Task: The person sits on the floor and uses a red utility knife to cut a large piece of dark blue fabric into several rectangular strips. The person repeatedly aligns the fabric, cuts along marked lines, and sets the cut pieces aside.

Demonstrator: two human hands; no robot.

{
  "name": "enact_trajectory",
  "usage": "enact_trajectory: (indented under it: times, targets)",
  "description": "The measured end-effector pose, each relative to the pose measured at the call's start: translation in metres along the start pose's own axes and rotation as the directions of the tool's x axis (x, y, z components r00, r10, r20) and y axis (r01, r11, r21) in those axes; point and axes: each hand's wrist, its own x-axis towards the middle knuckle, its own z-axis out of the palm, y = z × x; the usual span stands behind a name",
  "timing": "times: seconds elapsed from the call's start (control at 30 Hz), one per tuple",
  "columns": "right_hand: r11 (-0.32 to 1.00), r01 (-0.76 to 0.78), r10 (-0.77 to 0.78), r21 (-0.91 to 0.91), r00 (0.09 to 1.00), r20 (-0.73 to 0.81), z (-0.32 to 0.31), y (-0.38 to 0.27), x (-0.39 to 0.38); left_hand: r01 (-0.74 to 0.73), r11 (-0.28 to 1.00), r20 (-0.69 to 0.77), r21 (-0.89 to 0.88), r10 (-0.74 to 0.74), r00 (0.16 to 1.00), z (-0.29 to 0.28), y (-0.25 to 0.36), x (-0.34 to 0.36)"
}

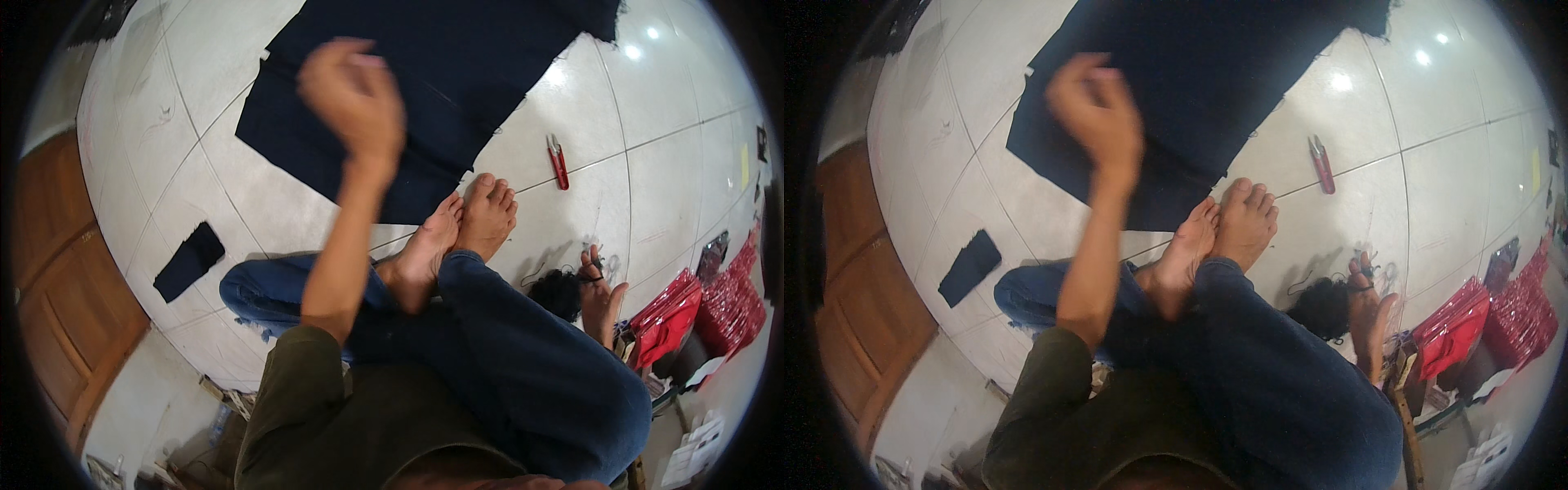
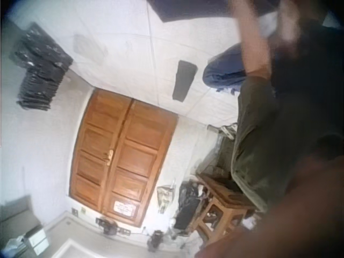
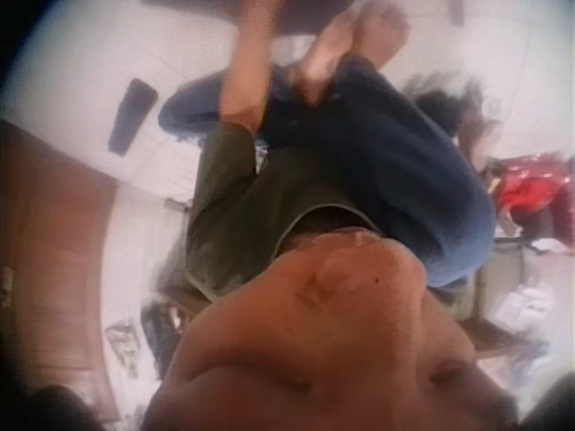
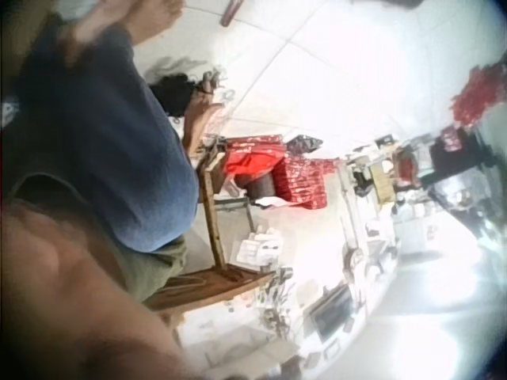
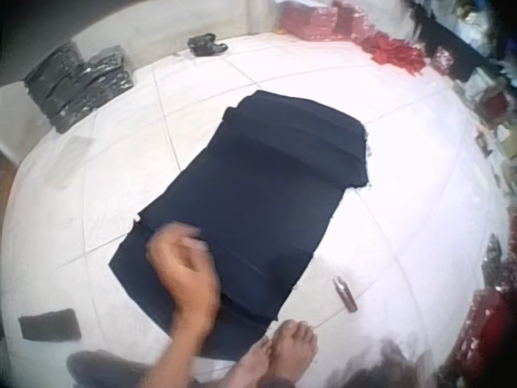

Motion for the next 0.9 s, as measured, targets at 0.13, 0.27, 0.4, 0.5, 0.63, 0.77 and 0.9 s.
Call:
enact_trajectory:
  times: [0.13, 0.27, 0.4, 0.5, 0.63, 0.77, 0.9]
  targets:
    - [0.962, 0.107, -0.141, 0.251, 0.982, 0.123, 0.067, 0.026, 0.01, 0.104, 0.849, 0.767, -0.518, 0.406, 0.497, 0.023, 0.117, -0.135]
    - [0.928, 0.096, -0.191, 0.36, 0.952, 0.239, 0.048, 0.041, 0.006, 0.188, 0.821, 0.822, -0.539, 0.465, 0.33, 0.047, 0.162, -0.204]
    - [0.872, 0.242, -0.397, -0.426, 0.859, -0.323, 0.0, 0.066, -0.003, -0.01, 0.85, 0.808, -0.526, 0.504, 0.305, 0.039, 0.167, -0.212]
    - [0.795, 0.338, -0.555, -0.504, 0.742, -0.377, -0.021, 0.031, -0.014, -0.123, 0.911, 0.828, -0.393, 0.409, 0.384, 0.059, 0.16, -0.211]
    - [0.545, -0.026, -0.723, -0.838, 0.492, -0.486, -0.018, -0.036, -0.008, -0.275, 0.829, 0.79, -0.487, 0.552, 0.267, 0.043, 0.133, -0.203]
    - [-0.462, -0.171, -0.73, -0.87, 0.63, 0.264, -0.021, -0.074, 0.029, -0.29, 0.809, 0.69, -0.512, 0.588, 0.422, 0.01, 0.126, -0.203]
    - [-0.385, 0.327, -0.647, -0.863, 0.57, 0.506, 0.119, -0.074, 0.089, -0.296, 0.857, 0.733, -0.421, 0.514, 0.446, -0.021, 0.112, -0.145]
